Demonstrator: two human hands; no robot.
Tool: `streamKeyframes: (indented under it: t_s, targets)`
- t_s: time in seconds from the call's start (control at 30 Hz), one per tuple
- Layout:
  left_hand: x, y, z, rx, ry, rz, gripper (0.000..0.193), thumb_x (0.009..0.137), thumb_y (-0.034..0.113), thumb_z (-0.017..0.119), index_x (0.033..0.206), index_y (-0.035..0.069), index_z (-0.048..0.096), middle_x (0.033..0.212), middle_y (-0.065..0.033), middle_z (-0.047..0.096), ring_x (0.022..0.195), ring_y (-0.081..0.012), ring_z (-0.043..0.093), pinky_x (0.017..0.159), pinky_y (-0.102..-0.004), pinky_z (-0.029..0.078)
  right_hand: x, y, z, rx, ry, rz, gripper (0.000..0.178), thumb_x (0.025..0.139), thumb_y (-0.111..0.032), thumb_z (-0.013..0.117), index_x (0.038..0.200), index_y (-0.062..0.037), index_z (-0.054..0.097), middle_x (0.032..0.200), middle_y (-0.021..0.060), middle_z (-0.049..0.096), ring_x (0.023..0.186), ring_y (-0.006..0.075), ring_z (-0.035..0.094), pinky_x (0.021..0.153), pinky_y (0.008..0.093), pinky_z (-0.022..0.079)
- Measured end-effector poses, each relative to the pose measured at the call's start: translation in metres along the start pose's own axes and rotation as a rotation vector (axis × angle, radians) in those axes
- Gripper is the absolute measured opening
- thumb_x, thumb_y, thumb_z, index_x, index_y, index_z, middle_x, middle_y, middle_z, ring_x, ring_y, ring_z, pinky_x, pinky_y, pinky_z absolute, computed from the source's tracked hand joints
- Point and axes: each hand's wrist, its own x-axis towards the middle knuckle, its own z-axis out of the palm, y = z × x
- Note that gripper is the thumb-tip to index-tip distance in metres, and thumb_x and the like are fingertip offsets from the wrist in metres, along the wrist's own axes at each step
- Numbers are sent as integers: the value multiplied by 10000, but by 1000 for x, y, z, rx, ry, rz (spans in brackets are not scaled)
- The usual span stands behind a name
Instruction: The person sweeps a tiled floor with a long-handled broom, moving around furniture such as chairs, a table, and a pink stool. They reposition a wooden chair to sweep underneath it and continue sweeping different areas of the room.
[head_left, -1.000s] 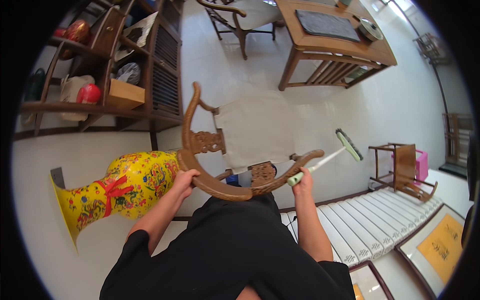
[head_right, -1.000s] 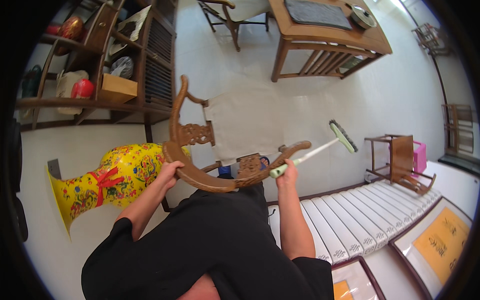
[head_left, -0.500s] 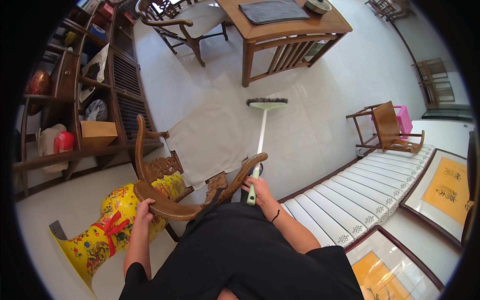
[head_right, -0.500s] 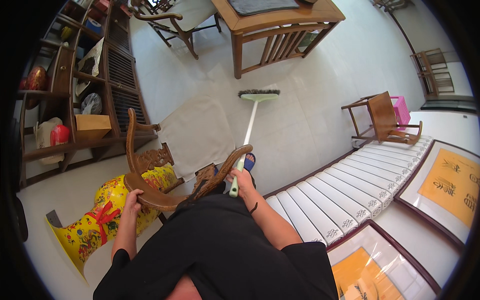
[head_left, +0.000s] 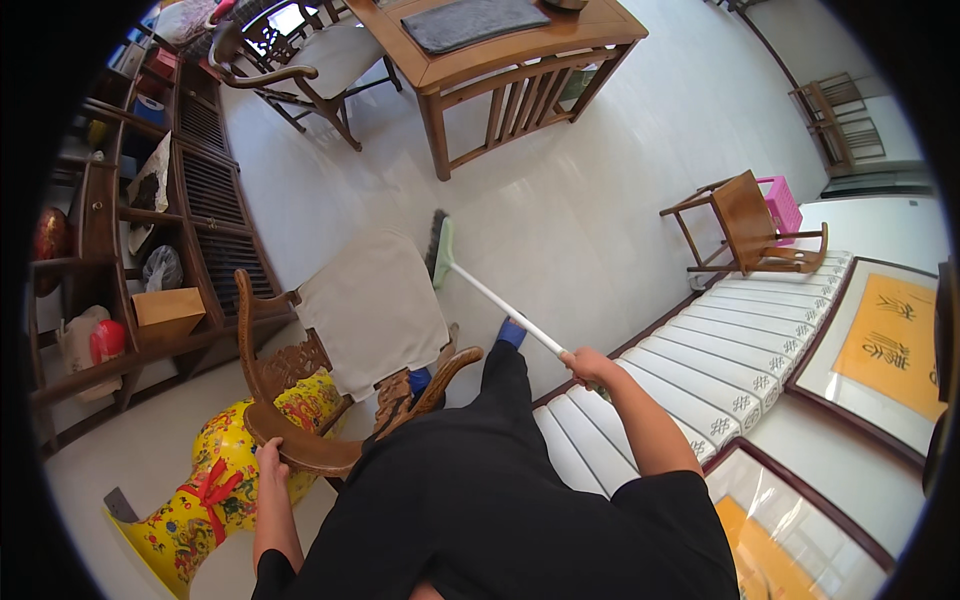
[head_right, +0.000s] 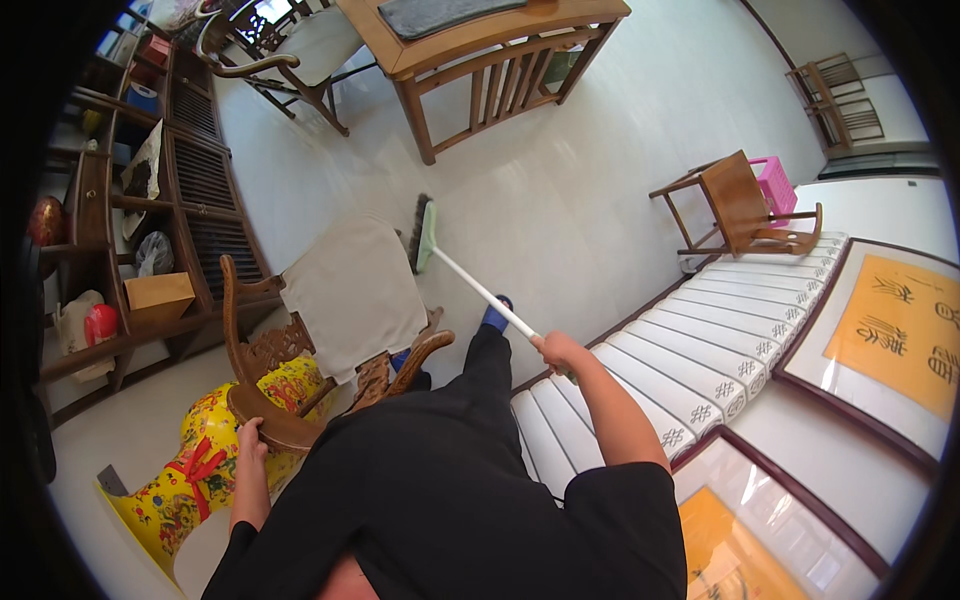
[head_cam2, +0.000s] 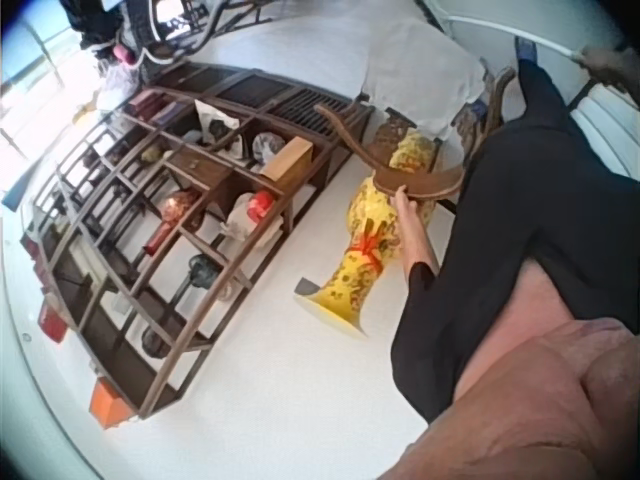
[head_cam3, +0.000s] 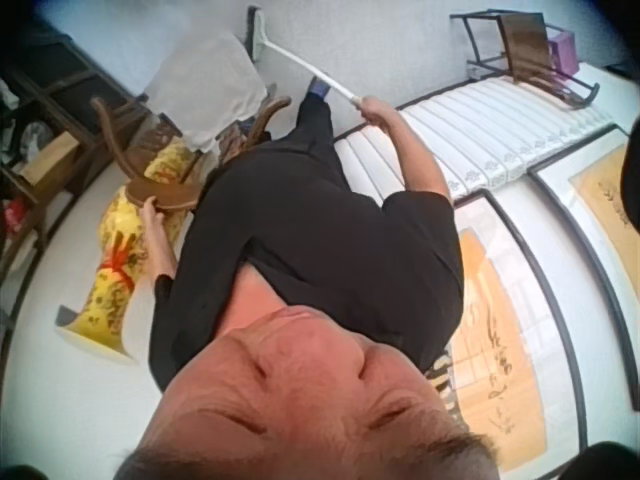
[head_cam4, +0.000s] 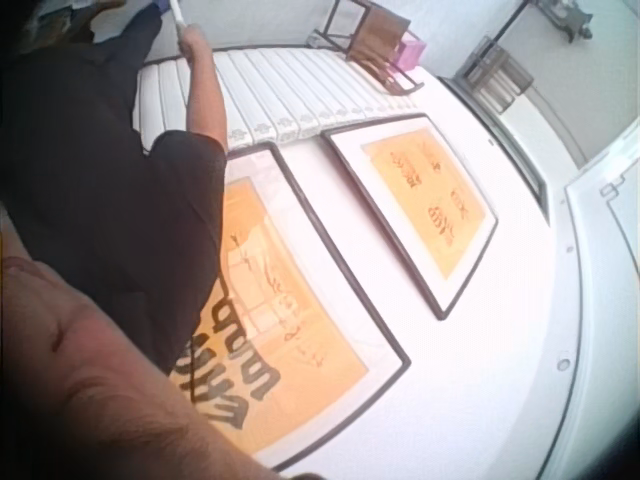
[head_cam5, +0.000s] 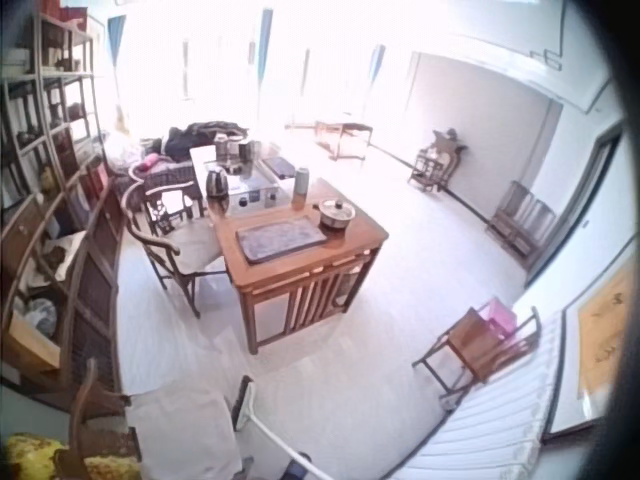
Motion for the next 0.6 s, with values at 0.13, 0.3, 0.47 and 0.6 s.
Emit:
streamKeyframes:
  t_s: [0.13, 0.3, 0.47, 0.6]
  targets:
    - [-39, -15, 18, 132, 189, 79, 442, 790, -2, 587, 1206, -17, 437, 1127, -169, 554, 983, -309, 589, 833, -428, 506, 38, 9, -64, -114, 59, 14, 436, 895, -378, 570, 715, 19, 562, 588, 113, 542, 461, 236, 516, 398, 392, 403]
    - [-89, -37, 52, 641, 358, 346, 594, 763, 18, 595, 1310, -33, 369, 1281, -211, 470, 1123, -353, 527, 919, -427, 456, 45, 62, -200, -493, 279, 91, 424, 891, -397, 575, 812, 6, 679, 728, 163, 672, 610, 301, 656, 595, 441, 511]
    - [-159, -51, 139, 1344, 138, 819, 737, 782, 142, 642, 1415, -22, 303, 1484, -245, 259, 1375, -388, 247, 1104, -450, 240, -1, 70, -262, -574, 582, 94, 341, 874, -318, 587, 986, -3, 659, 993, 227, 658, 948, 384, 628, 825, 462, 498]
    - [-157, -96, 201, 1124, -334, 746, 752, 803, 316, 695, 1383, -25, 360, 1371, -264, 433, 1275, -389, 415, 1055, -416, 345, -8, 84, -259, -477, 557, -1, 369, 892, -313, 566, 911, 48, 641, 884, 269, 650, 810, 412, 644, 726, 480, 521]
